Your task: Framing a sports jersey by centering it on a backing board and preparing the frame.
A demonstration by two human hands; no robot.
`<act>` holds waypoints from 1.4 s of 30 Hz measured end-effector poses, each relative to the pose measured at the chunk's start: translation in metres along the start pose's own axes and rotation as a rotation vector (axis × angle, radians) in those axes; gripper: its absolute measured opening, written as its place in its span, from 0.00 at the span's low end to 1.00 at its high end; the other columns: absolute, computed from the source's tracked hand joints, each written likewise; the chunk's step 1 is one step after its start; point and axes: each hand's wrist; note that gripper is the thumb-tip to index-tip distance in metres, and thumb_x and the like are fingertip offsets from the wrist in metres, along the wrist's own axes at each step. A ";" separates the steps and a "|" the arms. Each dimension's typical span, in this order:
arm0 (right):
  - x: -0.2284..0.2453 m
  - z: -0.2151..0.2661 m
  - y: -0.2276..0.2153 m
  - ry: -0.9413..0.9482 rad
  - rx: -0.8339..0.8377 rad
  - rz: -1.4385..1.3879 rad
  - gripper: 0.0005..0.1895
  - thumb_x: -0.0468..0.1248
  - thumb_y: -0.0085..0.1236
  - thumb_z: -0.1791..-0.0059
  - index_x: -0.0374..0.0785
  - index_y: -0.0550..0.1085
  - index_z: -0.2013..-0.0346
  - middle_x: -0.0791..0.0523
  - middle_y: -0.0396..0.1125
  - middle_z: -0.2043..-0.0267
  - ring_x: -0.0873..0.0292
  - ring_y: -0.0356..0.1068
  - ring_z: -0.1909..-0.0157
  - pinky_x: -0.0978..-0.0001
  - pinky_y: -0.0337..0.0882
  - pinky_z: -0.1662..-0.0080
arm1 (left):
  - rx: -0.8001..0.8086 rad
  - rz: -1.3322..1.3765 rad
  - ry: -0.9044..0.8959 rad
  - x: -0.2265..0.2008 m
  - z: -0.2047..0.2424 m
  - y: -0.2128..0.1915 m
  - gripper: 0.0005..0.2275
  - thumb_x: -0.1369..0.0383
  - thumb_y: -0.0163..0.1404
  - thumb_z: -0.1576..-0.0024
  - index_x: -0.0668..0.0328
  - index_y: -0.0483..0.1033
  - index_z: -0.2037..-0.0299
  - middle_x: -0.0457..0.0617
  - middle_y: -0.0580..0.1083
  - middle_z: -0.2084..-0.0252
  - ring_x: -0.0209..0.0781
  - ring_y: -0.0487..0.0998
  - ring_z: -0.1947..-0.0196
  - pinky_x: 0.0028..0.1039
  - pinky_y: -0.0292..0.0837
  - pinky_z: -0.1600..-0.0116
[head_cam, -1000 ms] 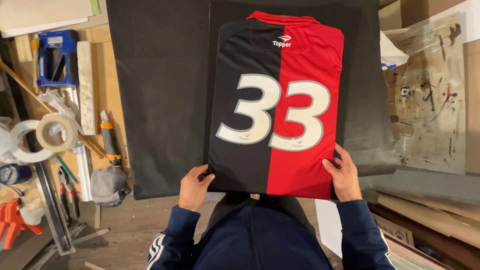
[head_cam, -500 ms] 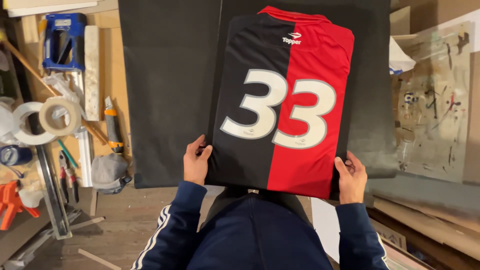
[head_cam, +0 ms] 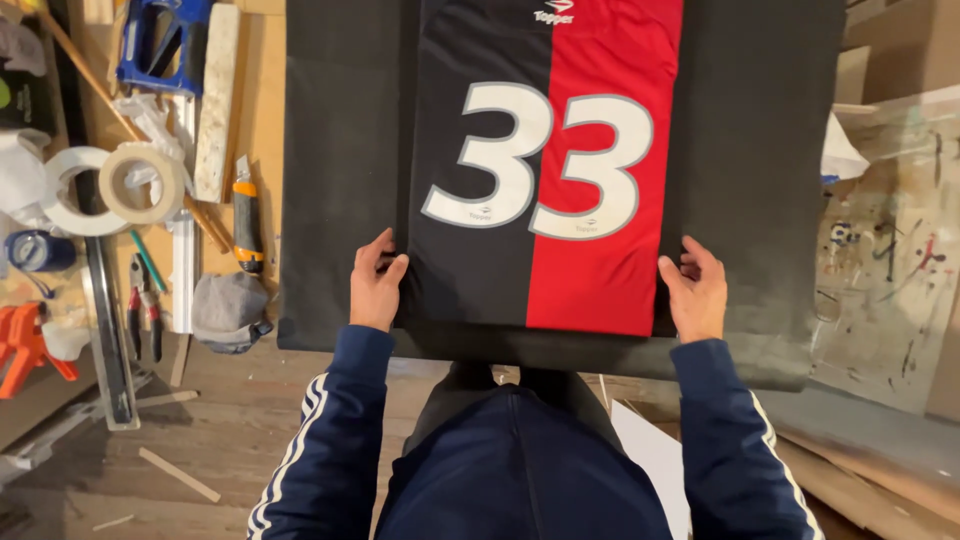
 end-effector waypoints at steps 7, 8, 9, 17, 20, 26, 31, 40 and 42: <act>0.018 0.048 -0.030 -0.093 0.132 0.055 0.31 0.42 0.68 0.51 0.37 0.71 0.35 0.49 0.64 0.40 0.54 0.68 0.43 0.63 0.70 0.42 | 0.221 -0.231 0.130 -0.022 0.030 -0.040 0.24 0.73 0.59 0.46 0.59 0.72 0.37 0.51 0.70 0.39 0.43 0.75 0.44 0.29 0.74 0.46; 0.019 0.052 -0.033 -0.136 0.167 0.099 0.34 0.41 0.69 0.55 0.37 0.72 0.36 0.48 0.62 0.36 0.51 0.66 0.40 0.61 0.69 0.41 | 0.274 -0.249 0.145 -0.024 0.031 -0.042 0.27 0.73 0.60 0.48 0.58 0.71 0.36 0.50 0.68 0.37 0.43 0.74 0.43 0.29 0.73 0.46; 0.018 0.063 -0.036 -0.169 0.207 0.144 0.37 0.41 0.71 0.59 0.37 0.72 0.37 0.47 0.60 0.33 0.48 0.64 0.37 0.59 0.68 0.41 | 0.332 -0.271 0.151 -0.025 0.037 -0.047 0.30 0.74 0.62 0.51 0.57 0.70 0.35 0.49 0.67 0.35 0.44 0.73 0.43 0.30 0.72 0.47; -0.003 0.075 -0.039 -0.375 0.240 0.260 0.40 0.39 0.76 0.63 0.38 0.73 0.37 0.48 0.58 0.27 0.44 0.58 0.27 0.55 0.63 0.30 | 0.403 -0.336 0.193 -0.009 0.039 -0.050 0.33 0.75 0.65 0.55 0.51 0.72 0.35 0.49 0.63 0.32 0.46 0.71 0.41 0.31 0.73 0.49; -0.007 0.076 -0.037 -0.385 0.219 0.261 0.37 0.38 0.77 0.61 0.38 0.75 0.39 0.48 0.60 0.27 0.44 0.60 0.28 0.55 0.64 0.30 | 0.392 -0.357 0.246 0.001 0.038 -0.047 0.33 0.75 0.66 0.55 0.51 0.73 0.36 0.49 0.63 0.32 0.46 0.71 0.43 0.31 0.74 0.50; -0.011 0.077 -0.038 -0.373 0.165 0.231 0.32 0.37 0.76 0.60 0.39 0.77 0.41 0.49 0.61 0.27 0.45 0.62 0.30 0.56 0.67 0.33 | 0.379 -0.347 0.260 -0.008 0.044 -0.042 0.32 0.76 0.65 0.54 0.51 0.74 0.36 0.49 0.63 0.32 0.44 0.74 0.49 0.33 0.74 0.49; -0.002 0.076 -0.033 -0.349 0.155 0.240 0.31 0.36 0.75 0.60 0.39 0.78 0.42 0.49 0.62 0.29 0.45 0.64 0.35 0.56 0.68 0.36 | 0.352 -0.359 0.270 -0.010 0.046 -0.040 0.31 0.77 0.65 0.54 0.52 0.75 0.36 0.50 0.63 0.32 0.45 0.73 0.48 0.33 0.73 0.48; 0.001 0.075 -0.033 -0.425 0.133 0.210 0.32 0.36 0.74 0.60 0.39 0.77 0.41 0.49 0.63 0.30 0.44 0.63 0.35 0.55 0.66 0.35 | 0.293 -0.370 0.286 -0.009 0.047 -0.036 0.30 0.76 0.65 0.54 0.53 0.75 0.37 0.51 0.64 0.33 0.48 0.72 0.45 0.33 0.73 0.47; -0.003 0.077 -0.029 -0.377 0.127 0.222 0.30 0.37 0.74 0.60 0.40 0.77 0.43 0.48 0.62 0.30 0.44 0.62 0.31 0.56 0.65 0.33 | 0.287 -0.352 0.346 -0.007 0.045 -0.039 0.30 0.76 0.65 0.56 0.54 0.75 0.39 0.52 0.64 0.33 0.51 0.72 0.40 0.33 0.73 0.46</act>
Point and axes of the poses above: each hand's wrist, its own z-axis away from the middle knuckle, its own y-axis out of the palm, x = y × z
